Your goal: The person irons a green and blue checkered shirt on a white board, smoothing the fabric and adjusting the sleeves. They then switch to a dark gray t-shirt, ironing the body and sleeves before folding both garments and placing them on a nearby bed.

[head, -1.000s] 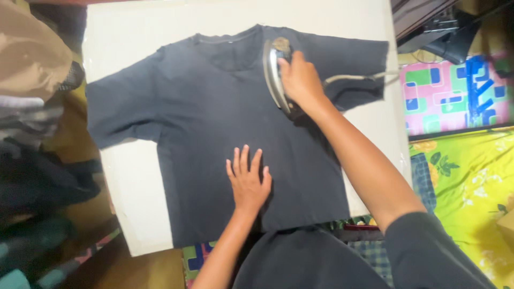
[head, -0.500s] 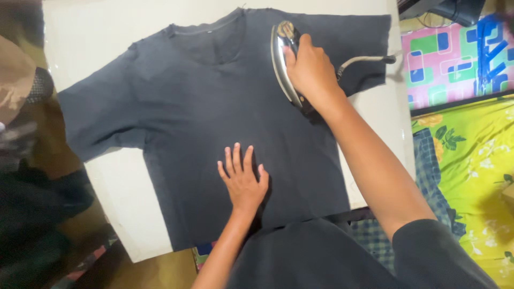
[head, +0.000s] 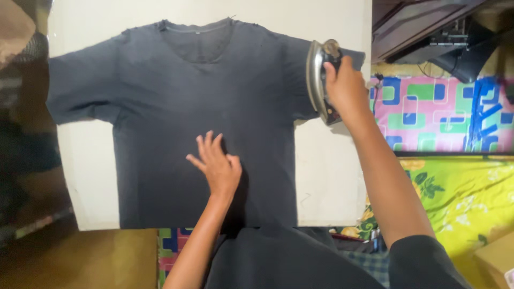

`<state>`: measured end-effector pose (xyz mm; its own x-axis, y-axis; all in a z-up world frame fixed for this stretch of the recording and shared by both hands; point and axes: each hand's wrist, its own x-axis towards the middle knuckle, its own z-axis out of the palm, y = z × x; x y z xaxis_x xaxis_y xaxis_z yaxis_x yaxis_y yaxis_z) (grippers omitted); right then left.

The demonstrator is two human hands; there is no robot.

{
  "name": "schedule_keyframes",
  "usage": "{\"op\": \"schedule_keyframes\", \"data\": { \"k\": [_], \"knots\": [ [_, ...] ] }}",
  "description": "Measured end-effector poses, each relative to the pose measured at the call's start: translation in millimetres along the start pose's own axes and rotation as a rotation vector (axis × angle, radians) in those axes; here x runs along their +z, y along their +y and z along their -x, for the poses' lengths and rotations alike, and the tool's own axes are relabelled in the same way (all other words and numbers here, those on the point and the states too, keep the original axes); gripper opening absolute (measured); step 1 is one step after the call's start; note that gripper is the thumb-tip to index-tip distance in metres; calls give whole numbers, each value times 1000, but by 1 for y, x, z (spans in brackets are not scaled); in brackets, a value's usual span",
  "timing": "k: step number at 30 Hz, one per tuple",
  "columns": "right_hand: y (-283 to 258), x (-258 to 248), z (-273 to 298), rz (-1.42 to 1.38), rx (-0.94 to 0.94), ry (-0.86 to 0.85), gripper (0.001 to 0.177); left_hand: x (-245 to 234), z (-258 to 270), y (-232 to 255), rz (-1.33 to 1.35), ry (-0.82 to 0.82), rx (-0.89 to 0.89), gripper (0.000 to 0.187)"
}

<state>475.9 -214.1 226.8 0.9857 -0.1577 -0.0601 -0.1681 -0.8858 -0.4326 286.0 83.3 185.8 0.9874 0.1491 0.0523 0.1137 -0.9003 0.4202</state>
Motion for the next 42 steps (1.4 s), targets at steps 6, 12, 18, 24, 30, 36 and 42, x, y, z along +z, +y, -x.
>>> {"op": "schedule_keyframes", "data": {
  "k": [6, 12, 18, 24, 30, 36, 42],
  "knots": [
    [49, -23, -20, -75, -14, 51, 41, 59, -32, 110, 101, -28, 332, 62],
    [43, -33, 19, -127, -107, 16, 41, 107, -52, 152, 144, 8, 404, 50],
    [37, -29, 37, -13, -69, -81, 44, 89, -51, 127, 262, 11, 370, 49],
    [65, -50, 14, 85, -78, 12, 43, 58, -71, 72, 252, 453, 36, 18],
    [74, -60, 5, -54, -64, 1, 38, 53, -129, 68, 281, 261, 231, 29],
    [37, -59, 13, -5, -85, 49, 38, 40, -168, 84, 18, -116, 357, 64],
    [-33, -15, 13, 3, -108, -130, 42, 60, -164, 72, -13, -28, 264, 58]
  ]
}}
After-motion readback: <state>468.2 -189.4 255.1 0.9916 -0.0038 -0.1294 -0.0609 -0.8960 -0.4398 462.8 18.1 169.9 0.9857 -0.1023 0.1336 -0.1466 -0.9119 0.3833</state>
